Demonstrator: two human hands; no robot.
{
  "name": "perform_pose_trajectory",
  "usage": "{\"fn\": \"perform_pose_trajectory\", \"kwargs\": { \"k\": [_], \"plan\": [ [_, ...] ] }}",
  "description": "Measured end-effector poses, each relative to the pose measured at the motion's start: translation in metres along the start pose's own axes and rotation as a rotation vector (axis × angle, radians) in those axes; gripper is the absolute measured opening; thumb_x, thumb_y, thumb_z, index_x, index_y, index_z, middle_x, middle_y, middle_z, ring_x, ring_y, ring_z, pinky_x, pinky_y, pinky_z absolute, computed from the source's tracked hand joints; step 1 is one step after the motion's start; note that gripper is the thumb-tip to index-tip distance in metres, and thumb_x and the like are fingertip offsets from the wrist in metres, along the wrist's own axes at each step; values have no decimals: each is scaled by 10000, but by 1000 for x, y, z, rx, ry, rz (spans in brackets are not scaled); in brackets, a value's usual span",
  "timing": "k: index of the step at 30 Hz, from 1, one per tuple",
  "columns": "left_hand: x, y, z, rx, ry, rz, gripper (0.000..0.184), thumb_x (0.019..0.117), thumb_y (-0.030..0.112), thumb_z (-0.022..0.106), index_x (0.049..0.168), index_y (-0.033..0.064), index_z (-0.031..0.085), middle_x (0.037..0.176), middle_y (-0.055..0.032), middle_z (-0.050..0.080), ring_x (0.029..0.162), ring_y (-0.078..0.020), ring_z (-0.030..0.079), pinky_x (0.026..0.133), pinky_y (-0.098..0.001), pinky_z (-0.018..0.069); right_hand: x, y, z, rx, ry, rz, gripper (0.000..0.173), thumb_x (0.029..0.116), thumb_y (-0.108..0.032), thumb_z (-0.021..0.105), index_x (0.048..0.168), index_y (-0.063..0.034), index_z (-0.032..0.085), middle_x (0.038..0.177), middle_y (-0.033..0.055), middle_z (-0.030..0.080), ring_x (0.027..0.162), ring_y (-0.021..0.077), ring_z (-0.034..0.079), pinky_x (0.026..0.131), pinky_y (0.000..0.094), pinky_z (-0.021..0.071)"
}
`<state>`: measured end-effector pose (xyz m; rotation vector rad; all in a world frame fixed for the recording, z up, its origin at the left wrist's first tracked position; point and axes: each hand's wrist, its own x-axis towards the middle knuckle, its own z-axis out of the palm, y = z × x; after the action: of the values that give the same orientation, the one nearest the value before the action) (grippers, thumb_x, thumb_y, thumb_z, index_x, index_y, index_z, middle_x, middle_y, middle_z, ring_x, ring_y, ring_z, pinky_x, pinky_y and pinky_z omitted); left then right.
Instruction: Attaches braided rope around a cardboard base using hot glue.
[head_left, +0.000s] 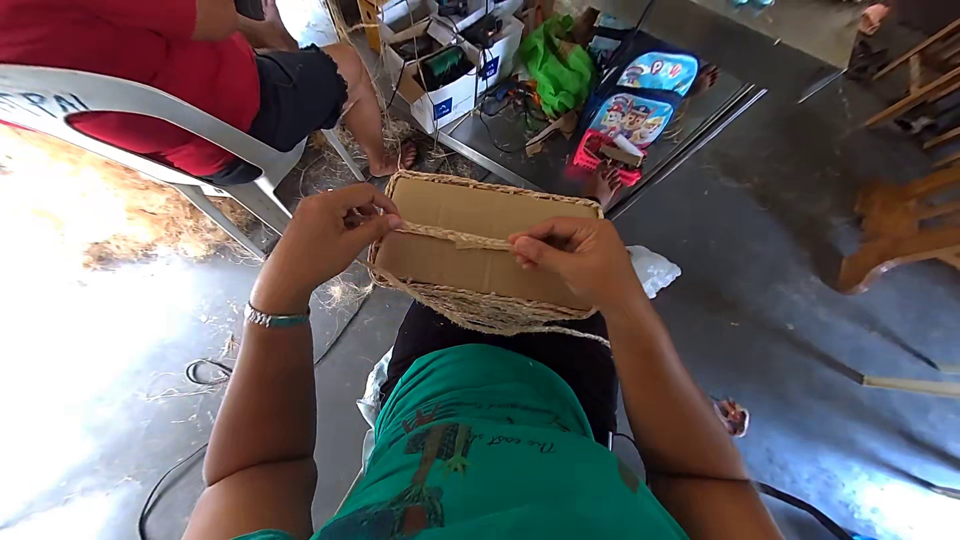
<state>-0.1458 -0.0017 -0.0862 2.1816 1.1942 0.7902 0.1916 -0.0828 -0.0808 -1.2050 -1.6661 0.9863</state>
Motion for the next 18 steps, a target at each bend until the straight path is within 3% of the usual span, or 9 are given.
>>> {"fn": "perform_pose_trajectory", "kwargs": {
  "k": [3,7,12,18],
  "plan": [
    [13,-7,12,26,-33,-19,185,985,286,660,1085,147,729,1032,-48,682,868,-141,648,778,-385,550,7,5,0,-330,42,-48,114,992,-155,684,1067,-102,753,956,32,745,799,110,707,734,311,609],
    [14,-9,24,55,-4,-26,156,964,253,686,1068,148,735,1074,-88,639,913,-187,604,785,-398,501,17,10,3,-501,41,-39,137,1000,-175,659,1066,-89,744,949,52,736,816,129,700,767,327,596],
    [10,-13,29,31,3,-34,167,961,281,686,1074,164,722,1045,-52,611,831,-128,561,728,-329,465,19,11,6,-601,52,-92,126,970,-153,684,1003,-80,783,929,82,697,828,175,666,787,343,570],
    [6,-16,35,-1,22,-52,181,959,277,696,1095,160,714,1045,-38,596,820,-97,552,721,-285,464,14,13,7,-631,38,-111,130,978,-151,680,1003,-77,784,941,98,685,835,196,659,786,359,563]
  ]
}}
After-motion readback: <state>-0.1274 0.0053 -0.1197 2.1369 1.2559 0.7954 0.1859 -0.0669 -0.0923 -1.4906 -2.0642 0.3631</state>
